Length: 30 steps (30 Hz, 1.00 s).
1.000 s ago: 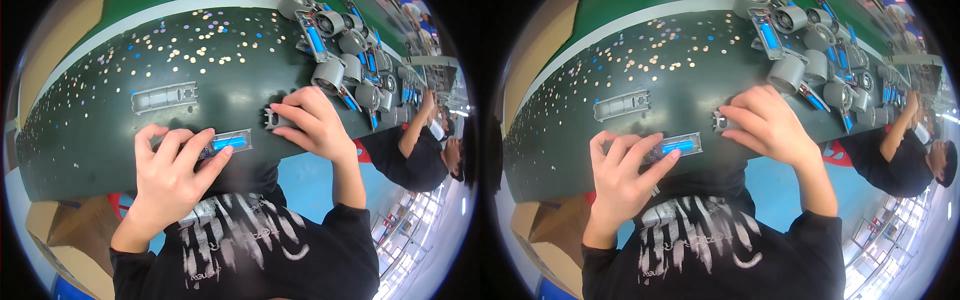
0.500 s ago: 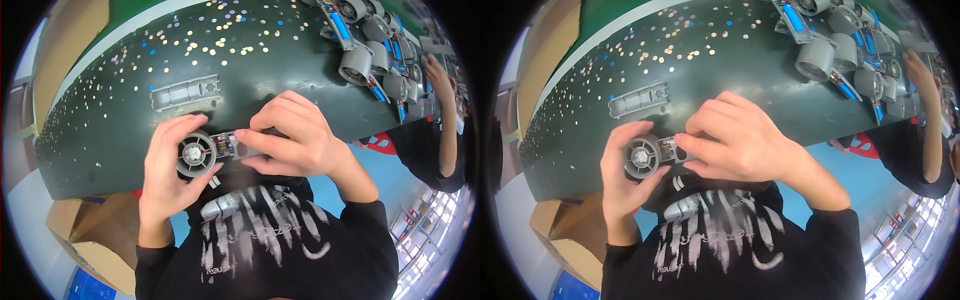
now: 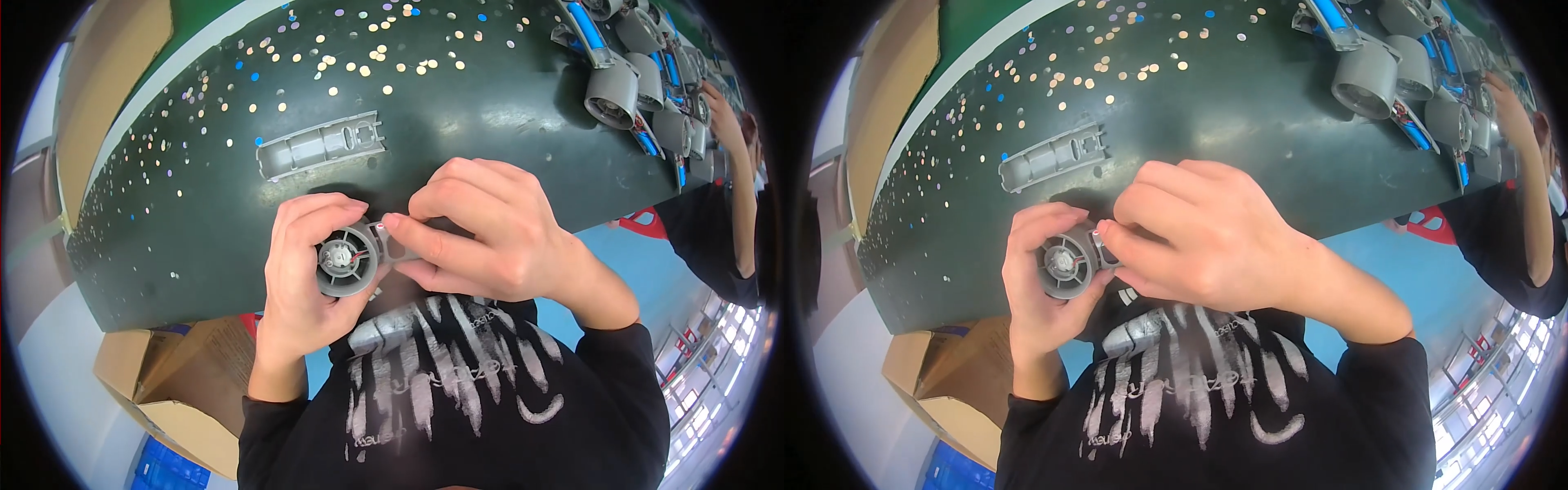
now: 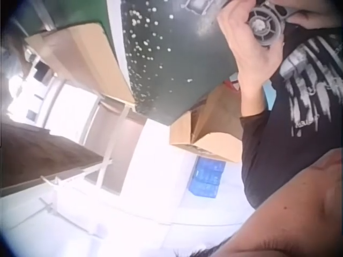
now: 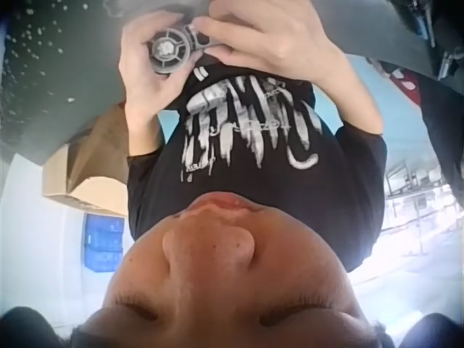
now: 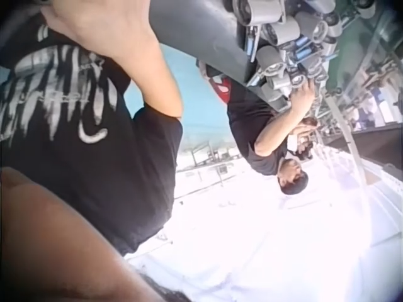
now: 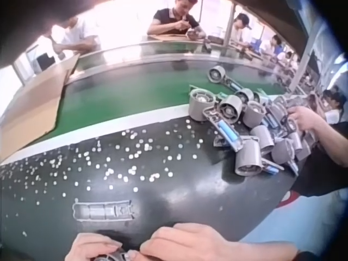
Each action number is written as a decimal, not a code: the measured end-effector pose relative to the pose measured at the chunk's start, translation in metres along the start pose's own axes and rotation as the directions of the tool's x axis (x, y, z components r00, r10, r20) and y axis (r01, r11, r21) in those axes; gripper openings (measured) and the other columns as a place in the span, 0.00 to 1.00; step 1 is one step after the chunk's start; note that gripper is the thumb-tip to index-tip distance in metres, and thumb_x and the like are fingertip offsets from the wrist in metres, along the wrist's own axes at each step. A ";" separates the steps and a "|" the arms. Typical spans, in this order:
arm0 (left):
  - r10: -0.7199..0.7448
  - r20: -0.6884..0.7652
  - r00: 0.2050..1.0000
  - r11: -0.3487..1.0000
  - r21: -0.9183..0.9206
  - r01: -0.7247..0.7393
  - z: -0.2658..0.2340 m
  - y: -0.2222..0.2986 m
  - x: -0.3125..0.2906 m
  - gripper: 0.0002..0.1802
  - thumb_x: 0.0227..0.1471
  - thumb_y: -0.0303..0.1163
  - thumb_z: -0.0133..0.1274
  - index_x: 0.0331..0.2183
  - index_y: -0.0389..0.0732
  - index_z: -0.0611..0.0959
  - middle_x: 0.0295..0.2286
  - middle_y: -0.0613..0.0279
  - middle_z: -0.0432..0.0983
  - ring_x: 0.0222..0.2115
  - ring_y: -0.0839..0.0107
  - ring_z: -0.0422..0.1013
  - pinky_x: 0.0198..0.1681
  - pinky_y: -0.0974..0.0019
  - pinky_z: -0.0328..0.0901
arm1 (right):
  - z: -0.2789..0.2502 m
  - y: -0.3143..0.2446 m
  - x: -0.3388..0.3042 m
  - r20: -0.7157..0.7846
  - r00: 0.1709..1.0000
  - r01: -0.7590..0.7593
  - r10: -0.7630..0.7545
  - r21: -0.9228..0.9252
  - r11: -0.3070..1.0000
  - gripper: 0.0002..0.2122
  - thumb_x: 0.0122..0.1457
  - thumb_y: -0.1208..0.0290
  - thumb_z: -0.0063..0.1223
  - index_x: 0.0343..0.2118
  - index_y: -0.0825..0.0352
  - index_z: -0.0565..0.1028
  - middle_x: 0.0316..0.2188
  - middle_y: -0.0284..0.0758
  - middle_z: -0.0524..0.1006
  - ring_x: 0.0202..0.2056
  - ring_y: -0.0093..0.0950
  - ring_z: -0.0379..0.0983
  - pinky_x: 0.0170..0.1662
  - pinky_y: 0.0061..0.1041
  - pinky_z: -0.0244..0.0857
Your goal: The person assembles electronic modules by hand, fitting plastic casings onto fan units and display screens.
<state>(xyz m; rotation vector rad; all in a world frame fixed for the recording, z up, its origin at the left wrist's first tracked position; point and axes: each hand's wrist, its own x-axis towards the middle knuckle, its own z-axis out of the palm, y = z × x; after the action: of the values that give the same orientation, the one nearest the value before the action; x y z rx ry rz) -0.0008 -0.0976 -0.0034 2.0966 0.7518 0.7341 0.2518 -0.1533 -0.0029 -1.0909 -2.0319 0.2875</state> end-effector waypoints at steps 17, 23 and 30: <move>0.196 0.077 0.978 0.960 0.188 -0.208 -0.015 0.003 0.015 0.29 0.36 0.27 0.80 0.43 0.45 0.87 0.45 0.53 0.82 0.37 0.53 0.81 0.39 0.54 0.76 | -0.039 0.000 -0.007 -0.339 0.921 0.147 -0.193 -0.157 0.977 0.18 0.53 0.74 0.73 0.45 0.63 0.77 0.38 0.39 0.86 0.29 0.32 0.81 0.28 0.29 0.67; 0.265 0.243 0.933 0.886 0.321 -0.336 -0.023 0.007 0.029 0.27 0.32 0.30 0.77 0.39 0.45 0.85 0.41 0.56 0.79 0.35 0.56 0.78 0.33 0.56 0.72 | -0.051 0.000 -0.010 -0.302 0.800 0.372 -0.519 -0.429 0.823 0.16 0.57 0.76 0.63 0.45 0.59 0.70 0.38 0.41 0.87 0.30 0.31 0.81 0.27 0.28 0.59; 0.232 0.366 0.901 0.800 0.455 -0.391 -0.028 0.024 0.041 0.18 0.45 0.40 0.74 0.38 0.51 0.84 0.39 0.64 0.76 0.37 0.61 0.74 0.36 0.57 0.68 | -0.049 -0.002 -0.006 -0.365 0.754 0.358 -0.546 -0.468 0.808 0.12 0.60 0.72 0.58 0.45 0.60 0.69 0.36 0.41 0.87 0.29 0.30 0.80 0.28 0.27 0.58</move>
<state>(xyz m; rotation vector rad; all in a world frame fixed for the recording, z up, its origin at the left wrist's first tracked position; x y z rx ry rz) 0.0124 -0.0680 0.0409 2.8017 0.4637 0.3872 0.2881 -0.1673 0.0270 -0.7238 -1.8391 -0.6070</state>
